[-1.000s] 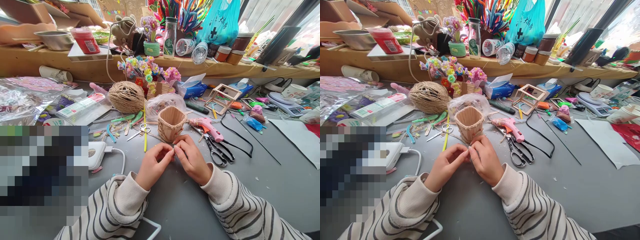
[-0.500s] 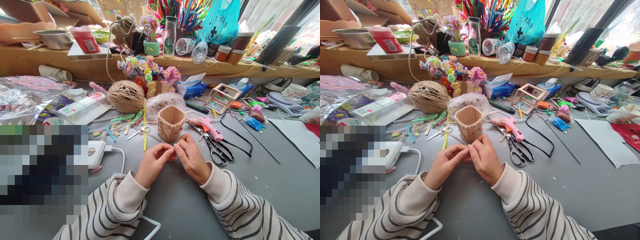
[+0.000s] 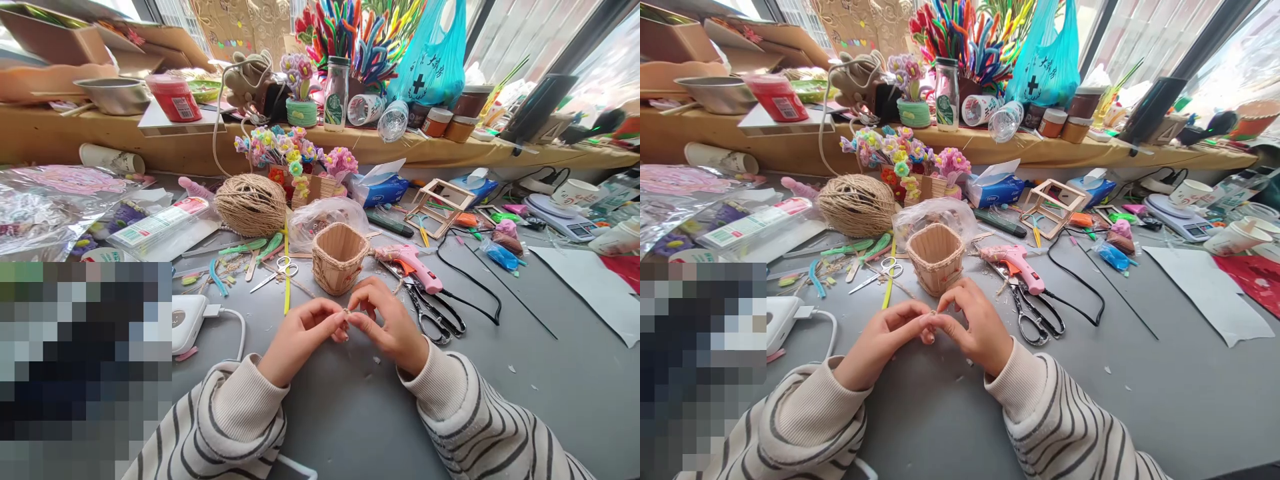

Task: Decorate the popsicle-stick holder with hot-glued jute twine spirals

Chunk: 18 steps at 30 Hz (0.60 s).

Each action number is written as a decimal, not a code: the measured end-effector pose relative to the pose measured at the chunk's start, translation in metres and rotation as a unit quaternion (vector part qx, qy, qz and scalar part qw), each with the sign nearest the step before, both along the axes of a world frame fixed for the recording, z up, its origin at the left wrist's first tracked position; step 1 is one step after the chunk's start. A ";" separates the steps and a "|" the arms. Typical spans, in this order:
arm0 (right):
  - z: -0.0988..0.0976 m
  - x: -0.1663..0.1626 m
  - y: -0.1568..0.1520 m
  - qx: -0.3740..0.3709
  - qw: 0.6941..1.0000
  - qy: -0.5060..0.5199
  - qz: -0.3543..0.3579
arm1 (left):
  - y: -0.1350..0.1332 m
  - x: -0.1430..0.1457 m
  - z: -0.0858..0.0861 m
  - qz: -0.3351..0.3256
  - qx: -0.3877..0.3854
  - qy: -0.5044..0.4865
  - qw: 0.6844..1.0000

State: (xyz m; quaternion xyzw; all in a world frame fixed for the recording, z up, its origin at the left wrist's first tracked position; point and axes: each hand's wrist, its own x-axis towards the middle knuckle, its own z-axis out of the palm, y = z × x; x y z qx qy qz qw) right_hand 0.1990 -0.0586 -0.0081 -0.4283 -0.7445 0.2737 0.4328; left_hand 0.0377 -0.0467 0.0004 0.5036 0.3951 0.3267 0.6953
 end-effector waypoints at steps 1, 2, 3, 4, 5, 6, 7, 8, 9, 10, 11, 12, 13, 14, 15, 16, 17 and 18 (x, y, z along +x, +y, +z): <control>0.001 0.003 0.001 0.008 1.000 0.003 0.011 | 0.001 -0.001 -0.001 -0.008 -0.002 -0.001 1.000; 0.001 0.005 0.001 0.015 1.000 0.002 0.021 | 0.001 -0.001 -0.002 -0.016 -0.005 -0.002 1.000; 0.002 0.007 0.002 0.022 0.999 -0.001 0.032 | 0.002 -0.001 -0.002 -0.022 -0.008 -0.003 1.000; 0.002 0.008 0.002 0.028 0.999 -0.004 0.041 | 0.002 -0.001 -0.003 -0.026 -0.010 -0.004 1.000; 0.002 0.009 0.002 0.036 0.998 -0.006 0.048 | 0.002 -0.001 -0.003 -0.029 -0.013 -0.005 0.999; 0.002 0.009 0.002 0.046 0.998 -0.005 0.052 | 0.002 -0.001 -0.003 -0.030 -0.015 -0.006 0.999; 0.001 0.008 0.002 0.056 0.997 -0.001 0.054 | 0.002 -0.001 -0.002 -0.030 -0.017 -0.005 0.999; 0.001 0.008 0.001 0.067 0.996 0.006 0.055 | 0.002 -0.002 -0.001 -0.029 -0.019 -0.002 0.999; 0.000 0.007 0.001 0.076 0.996 0.013 0.054 | 0.002 -0.002 0.000 -0.024 -0.020 0.001 1.000; 0.000 0.006 0.001 0.083 0.995 0.020 0.051 | 0.002 -0.002 0.001 -0.019 -0.021 0.005 1.000; -0.001 0.006 0.001 0.088 0.995 0.026 0.048 | 0.002 -0.002 0.001 -0.015 -0.021 0.010 1.000; -0.001 0.005 0.000 0.092 0.994 0.030 0.043 | 0.002 -0.002 0.001 -0.014 -0.019 0.014 1.000; -0.002 0.005 0.000 0.095 0.994 0.031 0.038 | 0.003 -0.002 0.001 -0.015 -0.016 0.017 1.000; -0.003 0.005 0.000 0.099 0.994 0.030 0.031 | 0.004 -0.003 0.000 -0.015 -0.011 0.020 1.000; -0.003 0.005 0.000 0.103 0.994 0.027 0.024 | 0.004 -0.003 0.000 -0.017 -0.005 0.022 1.000; -0.004 0.005 -0.001 0.108 0.994 0.023 0.016 | 0.005 -0.003 -0.001 -0.017 0.003 0.024 1.000; -0.004 0.005 -0.001 0.113 0.993 0.019 0.010 | 0.005 -0.003 -0.001 -0.016 0.010 0.026 1.000; -0.004 0.005 -0.001 0.118 0.993 0.014 0.005 | 0.005 -0.003 -0.001 -0.013 0.014 0.028 0.999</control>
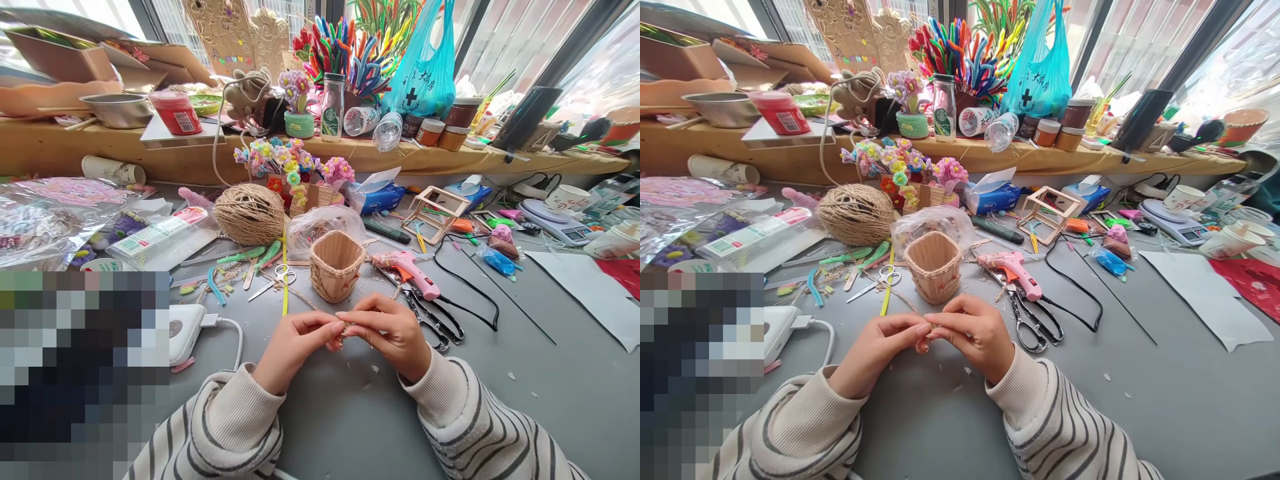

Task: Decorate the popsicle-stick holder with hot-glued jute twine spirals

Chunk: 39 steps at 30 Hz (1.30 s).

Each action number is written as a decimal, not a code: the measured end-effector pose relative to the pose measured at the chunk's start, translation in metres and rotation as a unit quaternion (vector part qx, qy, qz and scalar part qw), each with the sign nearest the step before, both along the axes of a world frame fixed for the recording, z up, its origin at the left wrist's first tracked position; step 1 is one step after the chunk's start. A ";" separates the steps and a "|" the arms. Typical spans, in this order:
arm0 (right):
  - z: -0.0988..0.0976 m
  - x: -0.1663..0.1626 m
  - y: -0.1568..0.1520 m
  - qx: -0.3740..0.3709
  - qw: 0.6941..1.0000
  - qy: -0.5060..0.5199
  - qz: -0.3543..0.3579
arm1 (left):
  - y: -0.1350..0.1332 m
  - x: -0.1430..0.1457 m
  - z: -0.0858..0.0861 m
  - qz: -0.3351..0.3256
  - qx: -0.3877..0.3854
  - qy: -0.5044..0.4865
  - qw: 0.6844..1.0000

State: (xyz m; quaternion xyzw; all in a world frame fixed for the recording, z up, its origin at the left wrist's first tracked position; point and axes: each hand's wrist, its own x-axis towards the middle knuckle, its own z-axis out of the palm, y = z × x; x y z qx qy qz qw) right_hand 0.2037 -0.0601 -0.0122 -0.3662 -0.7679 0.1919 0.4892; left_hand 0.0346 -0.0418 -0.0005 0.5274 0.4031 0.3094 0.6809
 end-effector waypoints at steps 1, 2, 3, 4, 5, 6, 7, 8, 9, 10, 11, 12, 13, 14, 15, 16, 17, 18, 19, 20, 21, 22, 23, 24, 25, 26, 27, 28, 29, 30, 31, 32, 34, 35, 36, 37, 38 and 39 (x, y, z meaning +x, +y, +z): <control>0.000 0.000 0.000 0.006 1.000 -0.004 -0.003 | 0.000 0.000 0.000 0.002 0.002 0.002 1.000; 0.001 0.000 -0.001 0.012 1.000 -0.008 -0.006 | -0.001 0.000 0.001 0.005 0.001 0.006 1.000; 0.002 -0.001 -0.001 0.019 1.000 -0.012 -0.007 | -0.002 0.001 0.002 0.010 -0.001 0.009 1.000; 0.002 -0.001 -0.001 0.025 1.000 -0.016 -0.008 | -0.002 0.001 0.003 0.016 -0.003 0.013 1.000; 0.003 -0.001 -0.001 0.032 0.999 -0.020 -0.010 | -0.003 0.002 0.004 0.022 -0.004 0.015 1.000; 0.004 -0.001 -0.002 0.037 0.999 -0.024 -0.012 | -0.004 0.002 0.005 0.027 -0.004 0.017 0.999; 0.004 -0.002 -0.002 0.040 0.999 -0.026 -0.013 | -0.004 0.002 0.006 0.031 -0.004 0.017 0.999; 0.004 -0.002 -0.002 0.041 0.999 -0.028 -0.016 | -0.004 0.002 0.006 0.033 -0.005 0.017 0.999; 0.004 -0.002 -0.002 0.040 0.999 -0.028 -0.018 | -0.004 0.003 0.006 0.033 -0.006 0.017 0.999; 0.004 -0.003 -0.002 0.039 0.999 -0.028 -0.021 | -0.004 0.003 0.006 0.032 -0.009 0.016 0.999; 0.003 -0.003 -0.003 0.038 0.999 -0.029 -0.023 | -0.004 0.003 0.005 0.032 -0.011 0.015 0.999; 0.003 -0.003 -0.003 0.036 0.999 -0.029 -0.026 | -0.004 0.003 0.005 0.032 -0.013 0.012 0.999; 0.003 -0.003 -0.003 0.035 0.999 -0.030 -0.029 | -0.004 0.003 0.004 0.033 -0.014 0.009 0.999; 0.003 -0.004 -0.003 0.033 0.998 -0.030 -0.032 | -0.004 0.003 0.004 0.034 -0.014 0.005 0.999; 0.003 -0.004 -0.003 0.031 0.999 -0.029 -0.034 | -0.004 0.003 0.003 0.034 -0.014 0.003 0.999; 0.003 -0.004 -0.002 0.025 0.999 -0.029 -0.036 | -0.004 0.003 0.003 0.035 -0.014 0.002 0.999; 0.003 -0.004 -0.002 0.016 0.999 -0.028 -0.035 | -0.004 0.003 0.003 0.035 -0.014 0.004 0.999; 0.003 -0.004 -0.001 0.004 0.999 -0.029 -0.030 | -0.004 0.003 0.003 0.033 -0.014 0.006 0.999; 0.003 -0.003 -0.001 -0.009 0.999 -0.030 -0.021 | -0.004 0.003 0.004 0.032 -0.016 0.008 0.999; 0.003 -0.002 0.000 -0.022 0.999 -0.029 -0.010 | -0.004 0.003 0.004 0.032 -0.018 0.009 0.999; 0.003 -0.002 0.000 -0.030 0.999 -0.028 0.004 | -0.004 0.003 0.005 0.032 -0.020 0.008 0.999; 0.003 -0.001 0.001 -0.036 0.999 -0.026 0.016 | -0.005 0.003 0.006 0.032 -0.024 0.008 0.999; 0.002 0.000 0.001 -0.037 0.999 -0.023 0.027 | -0.005 0.003 0.007 0.033 -0.027 0.009 0.999; 0.002 0.000 0.001 -0.037 0.999 -0.019 0.033 | -0.005 0.003 0.007 0.036 -0.030 0.013 0.999; 0.001 0.000 0.001 -0.036 0.999 -0.016 0.035 | -0.005 0.003 0.008 0.039 -0.031 0.018 0.999; 0.001 0.000 0.001 -0.035 0.999 -0.012 0.033 | -0.005 0.003 0.008 0.040 -0.031 0.024 0.998; 0.001 0.000 0.001 -0.034 0.999 -0.009 0.031 | -0.005 0.003 0.008 0.041 -0.029 0.029 0.998; 0.001 0.000 0.001 -0.032 0.999 -0.007 0.030 | -0.005 0.003 0.008 0.042 -0.026 0.030 0.998; 0.001 0.000 0.001 -0.030 0.999 -0.007 0.032 | -0.005 0.003 0.008 0.043 -0.022 0.027 0.998; 0.001 -0.001 0.001 -0.028 0.999 -0.008 0.034 | -0.005 0.003 0.007 0.043 -0.021 0.021 0.999; 0.002 -0.001 0.001 -0.027 0.999 -0.010 0.036 | -0.005 0.003 0.006 0.045 -0.021 0.015 0.999; 0.002 -0.001 0.001 -0.026 0.999 -0.010 0.037 | -0.005 0.002 0.005 0.046 -0.023 0.011 0.999; 0.002 -0.001 0.000 -0.024 0.999 -0.009 0.030 | -0.005 0.002 0.004 0.046 -0.023 0.009 0.999; 0.002 -0.001 0.000 -0.020 0.999 -0.008 0.025 | -0.004 0.002 0.004 0.045 -0.021 0.012 0.999; 0.002 -0.001 0.000 -0.017 1.000 -0.007 0.021 | -0.004 0.001 0.003 0.043 -0.017 0.014 0.999; 0.001 -0.001 0.000 -0.013 1.000 -0.007 0.018 | -0.004 0.001 0.003 0.043 -0.013 0.016 0.999; 0.001 -0.002 0.000 -0.010 1.000 -0.006 0.013 | -0.004 0.001 0.003 0.042 -0.010 0.017 0.999; 0.001 -0.002 0.000 -0.008 1.000 -0.006 0.008 | -0.004 0.001 0.003 0.044 -0.007 0.019 0.999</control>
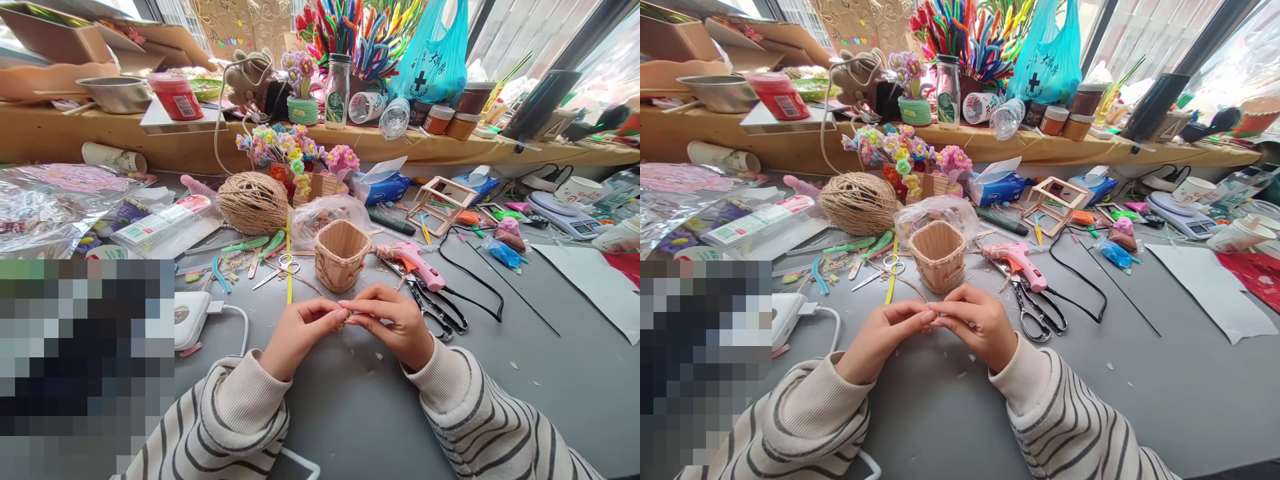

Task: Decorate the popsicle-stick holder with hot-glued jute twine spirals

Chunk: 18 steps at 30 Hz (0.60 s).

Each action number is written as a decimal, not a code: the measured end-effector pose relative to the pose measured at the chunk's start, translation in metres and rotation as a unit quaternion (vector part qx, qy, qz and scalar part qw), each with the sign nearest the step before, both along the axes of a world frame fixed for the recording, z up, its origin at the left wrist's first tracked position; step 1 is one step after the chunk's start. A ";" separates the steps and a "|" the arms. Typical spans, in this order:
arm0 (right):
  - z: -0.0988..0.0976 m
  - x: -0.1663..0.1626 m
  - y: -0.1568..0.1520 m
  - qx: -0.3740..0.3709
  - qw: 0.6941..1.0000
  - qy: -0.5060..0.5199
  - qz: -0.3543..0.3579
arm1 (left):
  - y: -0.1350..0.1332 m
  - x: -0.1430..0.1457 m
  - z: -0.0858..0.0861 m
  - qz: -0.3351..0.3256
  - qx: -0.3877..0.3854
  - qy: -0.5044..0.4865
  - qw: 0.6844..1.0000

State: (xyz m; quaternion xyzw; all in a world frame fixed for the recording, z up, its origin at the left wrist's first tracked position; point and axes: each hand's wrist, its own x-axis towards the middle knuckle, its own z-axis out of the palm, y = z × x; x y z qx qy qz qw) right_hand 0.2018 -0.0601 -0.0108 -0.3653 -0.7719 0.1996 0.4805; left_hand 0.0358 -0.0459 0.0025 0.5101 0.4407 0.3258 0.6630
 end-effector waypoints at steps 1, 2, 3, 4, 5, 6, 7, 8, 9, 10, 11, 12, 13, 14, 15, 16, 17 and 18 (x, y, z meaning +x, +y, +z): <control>0.000 0.000 0.000 0.002 1.000 0.001 -0.006 | 0.000 0.000 0.000 0.002 0.002 0.002 1.000; 0.000 -0.001 0.000 0.003 1.000 0.000 -0.013 | 0.000 0.000 0.000 0.005 0.003 0.004 1.000; 0.001 -0.001 -0.001 0.004 1.000 -0.001 -0.019 | 0.000 0.000 0.000 0.007 0.003 0.006 1.000; 0.001 -0.002 -0.001 0.005 1.000 -0.003 -0.025 | 0.000 0.000 0.000 0.009 0.003 0.008 1.000; 0.002 -0.002 -0.001 0.007 1.000 -0.004 -0.029 | 0.000 0.000 0.000 0.010 0.003 0.009 1.000; 0.002 -0.003 -0.002 0.010 0.999 -0.005 -0.033 | 0.000 0.001 0.000 0.009 0.002 0.011 1.000; 0.003 -0.004 -0.002 0.013 0.999 -0.005 -0.036 | 0.000 0.001 0.000 0.009 0.000 0.014 1.000; 0.003 -0.004 -0.002 0.016 0.999 -0.006 -0.039 | 0.000 0.001 0.000 0.011 -0.001 0.017 1.000; 0.003 -0.005 -0.002 0.018 0.999 -0.006 -0.042 | 0.001 0.001 0.000 0.015 -0.001 0.019 1.000; 0.003 -0.005 -0.002 0.020 0.999 -0.006 -0.045 | 0.001 0.001 0.000 0.019 -0.001 0.020 1.000; 0.003 -0.006 -0.002 0.022 0.999 -0.007 -0.048 | 0.001 0.001 0.000 0.023 -0.001 0.020 1.000; 0.004 -0.006 -0.003 0.023 0.998 -0.007 -0.051 | 0.001 0.001 0.000 0.024 -0.001 0.019 1.000; 0.003 -0.007 -0.003 0.024 0.998 -0.007 -0.052 | 0.001 0.001 0.000 0.022 -0.002 0.017 1.000; 0.003 -0.007 -0.003 0.025 0.998 -0.006 -0.053 | 0.000 0.001 0.000 0.019 -0.004 0.015 1.000; 0.003 -0.007 -0.003 0.026 0.998 -0.005 -0.052 | 0.000 0.001 0.000 0.015 -0.006 0.012 1.000; 0.003 -0.007 -0.003 0.026 0.998 -0.003 -0.051 | 0.000 0.001 0.000 0.013 -0.007 0.008 1.000; 0.003 -0.007 -0.003 0.025 0.998 0.000 -0.050 | 0.000 0.000 0.000 0.011 -0.007 0.005 1.000; 0.003 -0.007 -0.003 0.023 0.999 0.002 -0.048 | 0.000 0.001 0.000 0.009 -0.005 0.001 1.000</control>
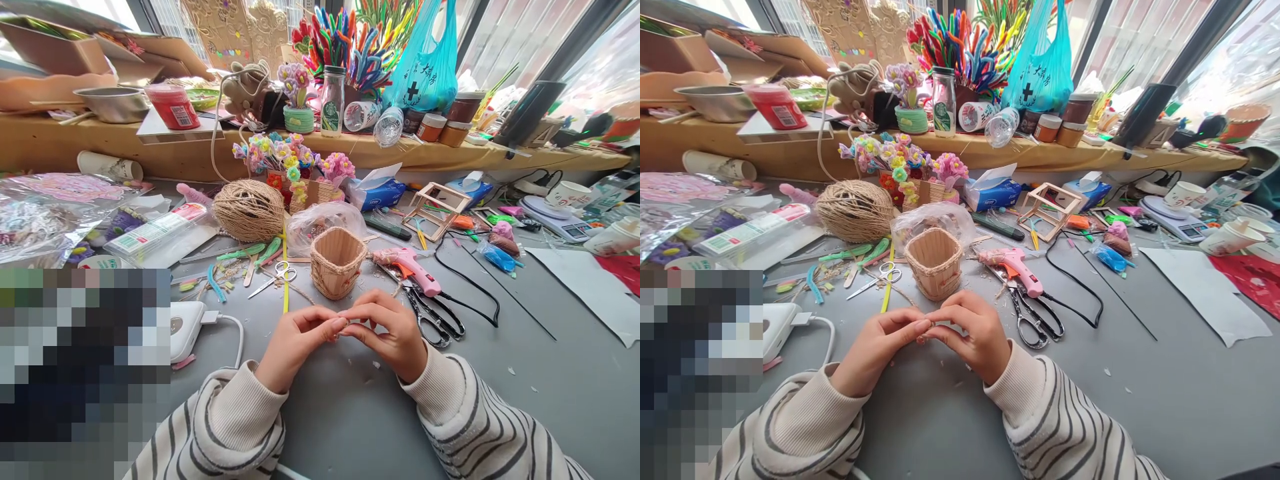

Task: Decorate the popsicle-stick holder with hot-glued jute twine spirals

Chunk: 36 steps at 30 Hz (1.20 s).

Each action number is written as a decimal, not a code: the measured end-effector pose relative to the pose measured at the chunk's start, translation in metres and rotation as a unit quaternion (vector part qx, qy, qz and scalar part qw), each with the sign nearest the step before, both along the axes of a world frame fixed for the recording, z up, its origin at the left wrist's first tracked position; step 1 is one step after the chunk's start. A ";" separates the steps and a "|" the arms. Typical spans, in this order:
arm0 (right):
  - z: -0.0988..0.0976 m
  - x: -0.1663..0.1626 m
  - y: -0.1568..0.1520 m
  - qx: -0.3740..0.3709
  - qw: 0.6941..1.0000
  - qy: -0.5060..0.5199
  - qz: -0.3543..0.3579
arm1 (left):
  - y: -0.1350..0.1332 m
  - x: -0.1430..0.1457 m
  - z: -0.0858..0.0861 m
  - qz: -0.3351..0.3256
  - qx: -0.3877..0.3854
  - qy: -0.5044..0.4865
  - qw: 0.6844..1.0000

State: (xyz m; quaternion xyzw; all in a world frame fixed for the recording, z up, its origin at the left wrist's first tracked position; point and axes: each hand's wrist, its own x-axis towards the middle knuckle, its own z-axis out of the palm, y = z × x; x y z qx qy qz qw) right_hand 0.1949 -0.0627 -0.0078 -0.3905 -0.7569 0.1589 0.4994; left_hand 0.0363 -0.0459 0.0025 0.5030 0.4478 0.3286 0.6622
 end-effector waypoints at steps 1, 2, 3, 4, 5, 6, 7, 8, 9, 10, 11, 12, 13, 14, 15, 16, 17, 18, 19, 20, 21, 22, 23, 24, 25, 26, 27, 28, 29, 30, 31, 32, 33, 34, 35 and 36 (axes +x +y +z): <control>0.000 0.001 0.000 -0.004 1.000 0.001 0.003 | 0.000 0.000 0.000 -0.004 0.002 -0.003 1.000; 0.001 0.001 0.001 -0.008 1.000 0.001 0.009 | 0.000 0.000 0.000 -0.009 0.004 -0.005 1.000; 0.001 0.002 0.002 -0.014 1.000 -0.001 0.019 | 0.000 0.000 0.001 -0.014 0.006 -0.004 1.000; 0.002 0.004 0.002 -0.020 0.999 -0.004 0.033 | 0.000 0.000 0.001 -0.019 0.006 -0.002 1.000; 0.002 0.005 0.003 -0.025 0.998 -0.009 0.049 | 0.000 0.000 0.002 -0.024 0.006 0.003 1.000; 0.003 0.006 0.004 -0.029 0.997 -0.015 0.066 | 0.000 0.000 0.002 -0.027 0.006 0.007 1.000; 0.003 0.007 0.005 -0.031 0.996 -0.018 0.078 | 0.001 0.000 0.003 -0.029 0.006 0.012 1.000; 0.003 0.008 0.005 -0.033 0.996 -0.019 0.086 | 0.001 -0.001 0.003 -0.031 0.007 0.016 0.999; 0.003 0.008 0.005 -0.034 0.995 -0.018 0.089 | 0.001 -0.001 0.003 -0.033 0.006 0.020 0.999; 0.003 0.008 0.005 -0.035 0.995 -0.014 0.089 | 0.002 -0.001 0.002 -0.036 0.006 0.023 0.999; 0.002 0.008 0.005 -0.036 0.996 -0.009 0.086 | 0.002 -0.001 0.002 -0.039 0.005 0.025 0.999; 0.002 0.007 0.004 -0.037 0.996 -0.004 0.082 | 0.003 -0.001 0.001 -0.041 0.003 0.027 0.999; 0.002 0.007 0.004 -0.036 0.996 0.000 0.077 | 0.003 -0.001 0.001 -0.042 0.001 0.029 0.999; 0.002 0.006 0.003 -0.032 0.997 0.002 0.071 | 0.003 -0.001 0.001 -0.039 0.001 0.029 0.999; 0.001 0.005 0.003 -0.027 0.998 0.004 0.064 | 0.003 -0.001 0.000 -0.033 0.000 0.030 0.999; 0.002 0.005 0.002 -0.022 0.998 0.005 0.057 | 0.002 -0.001 0.000 -0.027 -0.001 0.030 0.999; 0.002 0.005 0.002 -0.016 0.999 0.006 0.049 | 0.002 -0.001 0.000 -0.021 -0.004 0.029 0.999; 0.002 0.005 0.002 -0.012 0.999 0.006 0.043 | 0.002 -0.001 0.000 -0.018 -0.007 0.026 0.999; 0.003 0.005 0.001 -0.009 0.999 0.005 0.039 | 0.001 -0.002 0.000 -0.018 -0.012 0.021 1.000; 0.003 0.005 0.001 -0.009 0.999 0.004 0.036 | 0.001 -0.002 -0.001 -0.020 -0.017 0.015 1.000; 0.003 0.005 0.001 -0.008 0.999 0.003 0.034 | 0.001 -0.002 -0.001 -0.024 -0.021 0.007 0.999; 0.003 0.005 0.001 -0.008 0.999 0.001 0.034 | 0.000 -0.002 -0.002 -0.027 -0.023 -0.003 0.999; 0.003 0.005 0.001 -0.008 0.999 0.000 0.032 | 0.000 -0.002 -0.002 -0.030 -0.024 -0.013 0.999; 0.003 0.005 0.001 -0.008 0.999 -0.001 0.031 | 0.000 -0.002 -0.003 -0.031 -0.024 -0.022 0.999; 0.003 0.005 0.001 -0.008 0.999 -0.001 0.032 | 0.000 -0.002 -0.003 -0.031 -0.023 -0.031 0.999; 0.003 0.005 0.001 -0.009 0.999 0.000 0.032 | 0.000 -0.002 -0.003 -0.030 -0.023 -0.038 0.999; 0.002 0.005 0.001 -0.009 0.999 0.000 0.032 | 0.000 -0.002 -0.003 -0.030 -0.024 -0.043 0.998; 0.002 0.005 0.001 -0.010 0.999 0.000 0.032 | 0.000 -0.002 -0.003 -0.030 -0.024 -0.045 0.998; 0.002 0.005 0.001 -0.011 0.999 -0.001 0.031 | 0.000 -0.002 -0.003 -0.030 -0.024 -0.046 0.998; 0.002 0.005 0.001 -0.012 0.999 -0.002 0.029 | 0.000 -0.001 -0.002 -0.032 -0.023 -0.044 0.998; 0.002 0.005 0.001 -0.012 1.000 -0.004 0.028 | 0.000 -0.001 -0.002 -0.035 -0.021 -0.042 0.998; 0.002 0.005 0.001 -0.011 1.000 -0.005 0.026 | 0.000 -0.001 -0.001 -0.038 -0.019 -0.039 0.998; 0.002 0.005 0.001 -0.009 1.000 -0.006 0.026 | 0.000 -0.001 0.000 -0.041 -0.017 -0.035 0.998; 0.002 0.005 0.001 -0.007 1.000 -0.006 0.025 | 0.000 -0.001 0.000 -0.041 -0.015 -0.032 0.999; 0.002 0.005 0.001 -0.006 1.000 -0.006 0.025 | 0.000 0.000 0.001 -0.040 -0.013 -0.030 0.999; 0.003 0.005 0.001 -0.005 1.000 -0.005 0.025 | 0.000 0.000 0.001 -0.038 -0.011 -0.029 0.999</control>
